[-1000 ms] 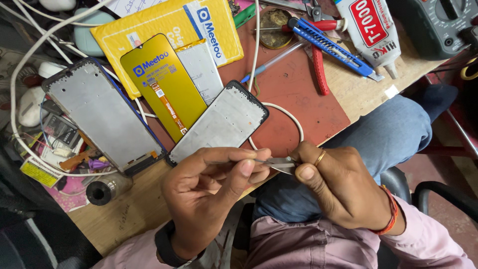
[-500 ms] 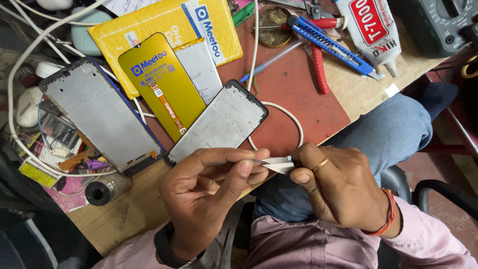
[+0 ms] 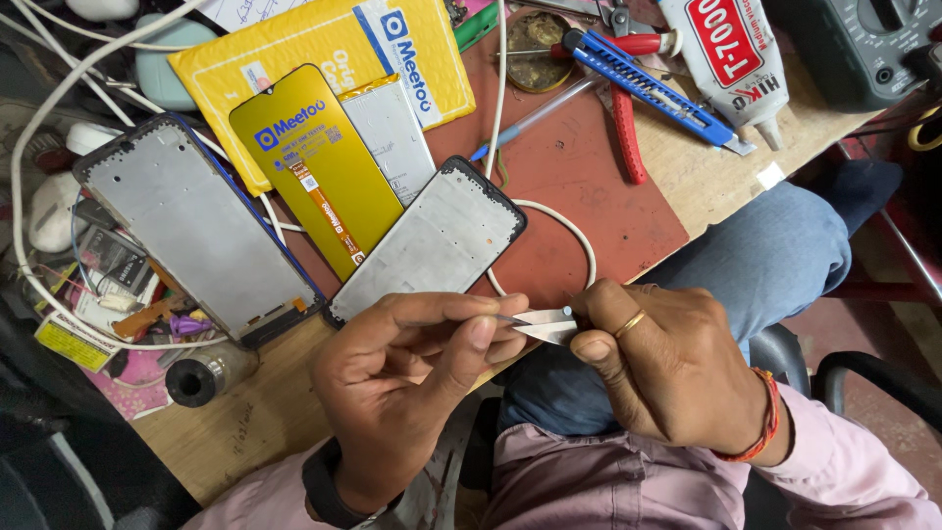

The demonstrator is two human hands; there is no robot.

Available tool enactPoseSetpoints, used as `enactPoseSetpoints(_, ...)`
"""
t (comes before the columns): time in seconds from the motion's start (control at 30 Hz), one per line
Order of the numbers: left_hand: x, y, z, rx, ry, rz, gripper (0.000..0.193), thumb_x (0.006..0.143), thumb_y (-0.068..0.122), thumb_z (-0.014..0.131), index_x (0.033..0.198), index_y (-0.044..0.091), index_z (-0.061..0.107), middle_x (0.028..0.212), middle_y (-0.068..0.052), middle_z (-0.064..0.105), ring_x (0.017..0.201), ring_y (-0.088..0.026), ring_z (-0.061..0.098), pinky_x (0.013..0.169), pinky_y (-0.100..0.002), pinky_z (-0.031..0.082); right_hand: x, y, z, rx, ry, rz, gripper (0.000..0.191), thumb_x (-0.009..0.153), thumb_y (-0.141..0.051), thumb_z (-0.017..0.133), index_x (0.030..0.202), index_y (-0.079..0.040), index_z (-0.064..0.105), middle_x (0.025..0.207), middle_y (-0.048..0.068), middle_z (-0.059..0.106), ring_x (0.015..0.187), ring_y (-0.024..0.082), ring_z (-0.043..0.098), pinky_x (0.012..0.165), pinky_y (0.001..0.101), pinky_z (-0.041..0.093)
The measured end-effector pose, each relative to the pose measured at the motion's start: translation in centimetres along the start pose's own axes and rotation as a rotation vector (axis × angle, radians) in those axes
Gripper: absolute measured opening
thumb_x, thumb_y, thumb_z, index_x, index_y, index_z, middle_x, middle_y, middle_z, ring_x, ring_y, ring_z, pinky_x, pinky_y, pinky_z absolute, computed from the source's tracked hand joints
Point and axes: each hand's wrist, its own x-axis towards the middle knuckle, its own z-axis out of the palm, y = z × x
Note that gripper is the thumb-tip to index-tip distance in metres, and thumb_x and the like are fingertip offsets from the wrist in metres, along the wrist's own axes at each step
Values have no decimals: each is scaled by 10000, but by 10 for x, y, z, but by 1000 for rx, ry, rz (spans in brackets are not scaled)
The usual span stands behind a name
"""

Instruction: The person sits at a cluttered repair workbench and works on a disassembled smartphone. They trim a small strip of material with scissors and a utility knife, then press and fit the screen assembly onto the phone frame, working the edges by hand.

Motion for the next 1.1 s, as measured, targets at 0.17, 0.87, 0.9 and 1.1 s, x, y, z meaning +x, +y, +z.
enactPoseSetpoints(0.17,0,0,0,-6,6,-7,135,989,-54,672,1112,-107,662,1123,-267,763,955,-224,782,868,-358,694,2,-1,-1,-7,8,-19,204,1019,-210,566,948,-20,590,647,106,539,555,320,589,514,408,455)
enactPoseSetpoints(0.87,1,-1,0,-18,47,-32,143,985,-24,685,1105,-97,658,1093,-273,770,910,-215,783,824,-354,696,0,-4,9,-80,64,4,213,993,-231,614,912,-39,573,643,93,547,550,304,595,492,416,437)
enactPoseSetpoints(0.9,1,-1,1,-16,48,-35,145,984,-24,685,1105,-97,658,1094,-274,769,907,-214,783,819,-353,696,1,-5,8,-76,62,7,214,995,-233,609,913,-38,574,645,93,549,550,305,596,491,415,437)
enactPoseSetpoints(1.1,0,0,1,-16,42,-28,142,982,-23,680,1098,-100,650,1106,-294,764,924,-222,787,834,-361,699,2,-8,7,-81,60,25,206,983,-221,629,907,-35,585,632,101,544,551,318,596,485,425,429)
